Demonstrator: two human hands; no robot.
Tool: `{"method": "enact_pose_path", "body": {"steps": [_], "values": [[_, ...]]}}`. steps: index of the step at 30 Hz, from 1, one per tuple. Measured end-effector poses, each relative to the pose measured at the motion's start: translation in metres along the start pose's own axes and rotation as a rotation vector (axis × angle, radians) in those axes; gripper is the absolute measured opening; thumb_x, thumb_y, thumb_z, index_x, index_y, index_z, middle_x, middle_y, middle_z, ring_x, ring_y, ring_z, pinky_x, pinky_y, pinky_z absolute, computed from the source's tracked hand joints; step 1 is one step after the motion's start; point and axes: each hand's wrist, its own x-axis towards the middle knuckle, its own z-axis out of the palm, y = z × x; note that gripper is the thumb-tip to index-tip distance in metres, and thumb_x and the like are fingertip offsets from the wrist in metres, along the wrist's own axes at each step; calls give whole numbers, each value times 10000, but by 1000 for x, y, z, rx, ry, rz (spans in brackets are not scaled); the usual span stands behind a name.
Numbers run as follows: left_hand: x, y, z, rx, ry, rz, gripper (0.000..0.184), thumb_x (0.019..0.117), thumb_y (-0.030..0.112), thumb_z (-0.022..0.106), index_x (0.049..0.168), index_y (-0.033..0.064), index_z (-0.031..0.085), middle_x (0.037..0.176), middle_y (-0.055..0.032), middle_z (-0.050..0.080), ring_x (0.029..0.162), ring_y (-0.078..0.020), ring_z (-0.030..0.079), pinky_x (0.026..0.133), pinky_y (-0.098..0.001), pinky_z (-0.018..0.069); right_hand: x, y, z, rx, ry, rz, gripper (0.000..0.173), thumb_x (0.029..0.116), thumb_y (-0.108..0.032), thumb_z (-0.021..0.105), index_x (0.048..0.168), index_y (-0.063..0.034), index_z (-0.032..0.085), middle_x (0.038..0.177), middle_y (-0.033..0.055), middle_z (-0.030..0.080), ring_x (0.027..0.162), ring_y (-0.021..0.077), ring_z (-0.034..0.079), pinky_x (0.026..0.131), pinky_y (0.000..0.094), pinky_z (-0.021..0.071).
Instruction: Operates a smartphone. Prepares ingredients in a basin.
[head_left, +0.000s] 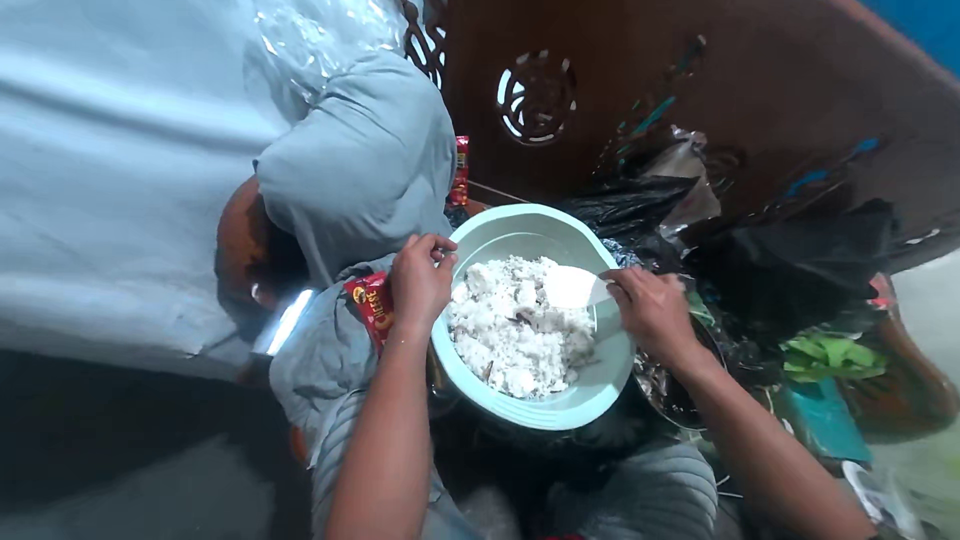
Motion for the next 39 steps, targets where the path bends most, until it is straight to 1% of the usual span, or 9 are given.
{"method": "enact_pose_path", "body": {"steps": [3,7,12,16,21,28,33,36,39], "values": [[0,2,-1,7,-1,2,152,975,133,700,1121,96,720,1085,-126,655,957,-272,640,857,-490,531,-3,-14,11,326,-218,149,516,995,-438,666,1400,-126,600,1261,136,662,1078,308,678,932,553,562],[0,3,-1,11,3,-3,155,972,148,708,1119,99,720,1085,-120,652,962,-270,640,859,-489,528,7,-39,24,432,-236,111,314,999,-204,673,1298,-107,685,1194,105,709,1039,234,705,952,448,579],[1,3,-3,2,-9,-5,158,973,149,704,1125,108,721,1078,-118,654,947,-272,639,847,-499,526,46,-58,43,513,-415,139,267,996,-100,626,1247,-130,712,978,98,750,693,208,710,712,449,622],[2,0,-3,-4,-11,-8,152,974,155,704,1121,123,723,1068,-98,656,932,-249,640,838,-479,532,64,-62,66,458,-509,-13,412,944,-106,703,1333,-237,684,1190,62,746,984,267,736,883,556,592],[3,0,-2,-10,-8,-7,144,972,157,712,1111,123,723,1060,-94,656,916,-239,636,822,-472,532,69,-57,81,436,-498,-29,416,940,-181,732,1342,-223,638,1060,36,770,905,246,745,834,545,599],[3,-2,0,-13,-1,9,149,971,158,714,1112,110,723,1069,-104,660,937,-257,641,840,-487,530,19,-17,0,549,-114,151,425,928,-132,766,1330,-151,628,1030,38,760,811,179,732,699,412,627],[1,-1,0,10,-20,12,171,978,194,713,1131,117,718,1111,-131,656,976,-296,640,852,-532,526,-68,42,-48,235,50,407,178,940,-165,746,1115,-132,752,1045,69,763,958,226,731,883,526,585],[-1,6,0,40,-22,18,186,983,189,704,1140,90,713,1141,-169,651,1025,-345,634,892,-575,512,-99,65,-56,80,-172,576,238,990,-145,649,1201,-114,755,1148,127,757,1026,329,730,939,614,546],[-3,8,-2,51,-10,16,194,980,180,702,1143,74,717,1154,-191,650,1036,-368,632,904,-592,503,-90,49,-51,116,-129,661,323,994,-160,656,1307,-89,698,1107,159,757,961,342,742,910,603,562]]}}
